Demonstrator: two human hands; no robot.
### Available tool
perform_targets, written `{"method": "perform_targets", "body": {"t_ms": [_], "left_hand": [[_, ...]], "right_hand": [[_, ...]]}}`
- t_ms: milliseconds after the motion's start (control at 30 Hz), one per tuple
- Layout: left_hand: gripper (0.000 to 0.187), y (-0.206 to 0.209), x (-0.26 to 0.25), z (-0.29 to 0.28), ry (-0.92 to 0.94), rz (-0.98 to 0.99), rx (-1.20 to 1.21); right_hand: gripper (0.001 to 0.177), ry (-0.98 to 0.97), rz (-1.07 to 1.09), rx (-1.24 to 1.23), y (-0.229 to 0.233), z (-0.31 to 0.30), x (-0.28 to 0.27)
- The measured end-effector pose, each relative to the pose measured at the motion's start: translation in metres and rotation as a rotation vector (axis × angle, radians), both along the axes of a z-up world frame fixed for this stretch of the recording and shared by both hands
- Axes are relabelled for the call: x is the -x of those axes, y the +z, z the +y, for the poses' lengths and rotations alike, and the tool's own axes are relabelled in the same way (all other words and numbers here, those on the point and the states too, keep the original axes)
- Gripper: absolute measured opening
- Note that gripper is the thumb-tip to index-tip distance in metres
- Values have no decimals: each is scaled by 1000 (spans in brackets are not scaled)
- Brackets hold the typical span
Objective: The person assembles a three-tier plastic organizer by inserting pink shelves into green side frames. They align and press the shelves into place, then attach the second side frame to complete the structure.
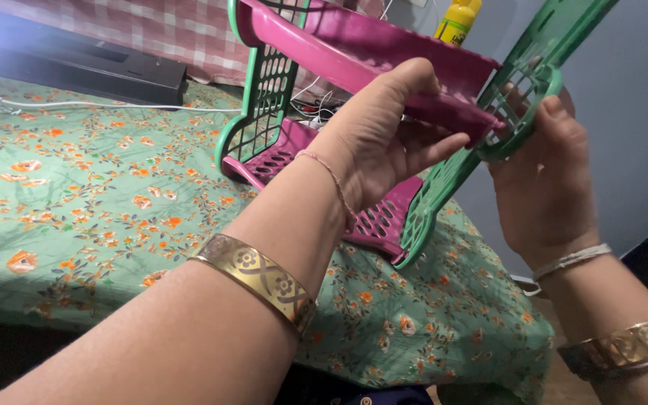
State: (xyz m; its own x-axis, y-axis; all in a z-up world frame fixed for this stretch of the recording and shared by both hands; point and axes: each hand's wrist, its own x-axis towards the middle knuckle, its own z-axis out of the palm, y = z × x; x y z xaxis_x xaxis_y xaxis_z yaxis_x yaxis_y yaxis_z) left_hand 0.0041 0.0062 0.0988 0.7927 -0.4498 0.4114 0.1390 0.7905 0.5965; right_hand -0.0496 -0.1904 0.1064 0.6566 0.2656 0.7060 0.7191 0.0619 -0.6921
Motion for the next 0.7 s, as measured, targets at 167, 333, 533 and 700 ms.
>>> {"method": "perform_targets", "body": {"t_ms": [167, 333, 533, 700], "left_hand": [[26, 9, -7, 2, 18, -33, 79], [26, 12, -9, 6, 7, -51, 102], [26, 5, -2, 11, 40, -24, 15], [26, 7, 2, 16, 38, -21, 18]], "right_hand": [[29, 23, 1, 23, -1, -2, -12], [37, 44, 21, 7, 6, 4, -12], [45, 20, 10, -11, 6, 11, -3], [60, -104, -169, 59, 21, 0, -11]]}}
